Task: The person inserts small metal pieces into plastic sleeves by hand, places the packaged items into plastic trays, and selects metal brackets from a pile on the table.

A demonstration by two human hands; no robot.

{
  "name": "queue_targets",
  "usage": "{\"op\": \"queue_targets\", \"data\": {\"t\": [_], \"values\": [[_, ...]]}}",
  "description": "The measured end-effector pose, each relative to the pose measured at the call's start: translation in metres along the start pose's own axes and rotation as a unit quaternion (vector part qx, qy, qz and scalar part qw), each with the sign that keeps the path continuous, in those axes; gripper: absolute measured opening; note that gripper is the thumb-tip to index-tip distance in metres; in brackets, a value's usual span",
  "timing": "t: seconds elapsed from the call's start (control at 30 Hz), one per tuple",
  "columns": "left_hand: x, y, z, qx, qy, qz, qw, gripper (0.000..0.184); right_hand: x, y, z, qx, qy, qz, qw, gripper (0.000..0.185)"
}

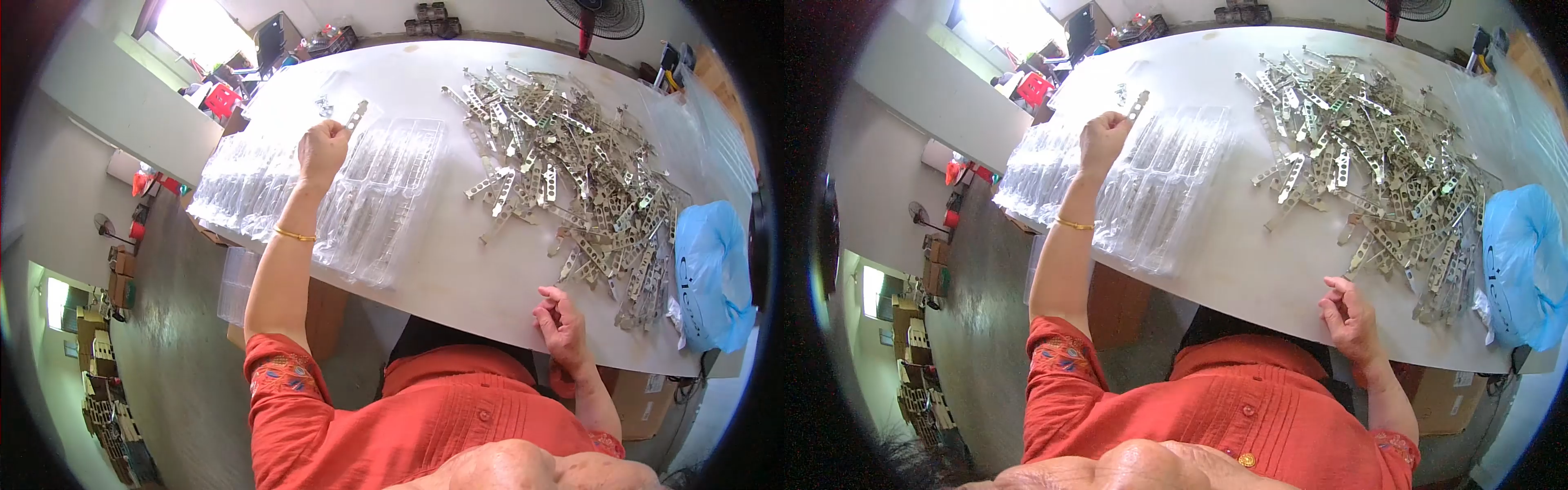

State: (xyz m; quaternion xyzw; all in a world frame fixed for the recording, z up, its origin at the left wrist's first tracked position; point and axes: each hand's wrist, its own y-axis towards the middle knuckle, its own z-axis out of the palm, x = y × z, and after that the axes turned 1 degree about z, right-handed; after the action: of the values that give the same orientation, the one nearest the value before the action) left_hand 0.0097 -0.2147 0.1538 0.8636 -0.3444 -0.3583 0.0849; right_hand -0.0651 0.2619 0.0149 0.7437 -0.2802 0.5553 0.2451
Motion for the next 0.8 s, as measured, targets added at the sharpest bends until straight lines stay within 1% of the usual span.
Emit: {"op": "queue_targets", "data": {"t": [0.07,0.23,0.53,0.67,0.73,0.8], "values": [[0.012,0.011,0.019,0.026,0.051,0.018,0.998,0.019,0.003,0.001,-0.001,0.001,-0.002,0.001,1.000,0.034],[0.015,0.018,0.047,0.058,0.129,0.002,0.990,0.019,0.001,0.002,-0.003,0.009,-0.010,-0.002,1.000,0.031],[-0.001,0.022,0.063,0.122,0.261,0.001,0.958,0.017,-0.005,0.004,-0.005,0.013,-0.006,-0.012,1.000,0.028],[0.001,0.020,0.069,0.130,0.267,0.003,0.955,0.017,-0.005,0.005,-0.005,0.009,0.006,-0.008,1.000,0.026],[-0.001,0.016,0.068,0.101,0.236,0.031,0.966,0.018,-0.006,0.005,-0.006,0.010,0.002,-0.012,1.000,0.026],[-0.002,0.015,0.071,0.094,0.248,0.034,0.964,0.019,-0.007,0.005,-0.006,0.010,-0.002,-0.020,1.000,0.026]]}}
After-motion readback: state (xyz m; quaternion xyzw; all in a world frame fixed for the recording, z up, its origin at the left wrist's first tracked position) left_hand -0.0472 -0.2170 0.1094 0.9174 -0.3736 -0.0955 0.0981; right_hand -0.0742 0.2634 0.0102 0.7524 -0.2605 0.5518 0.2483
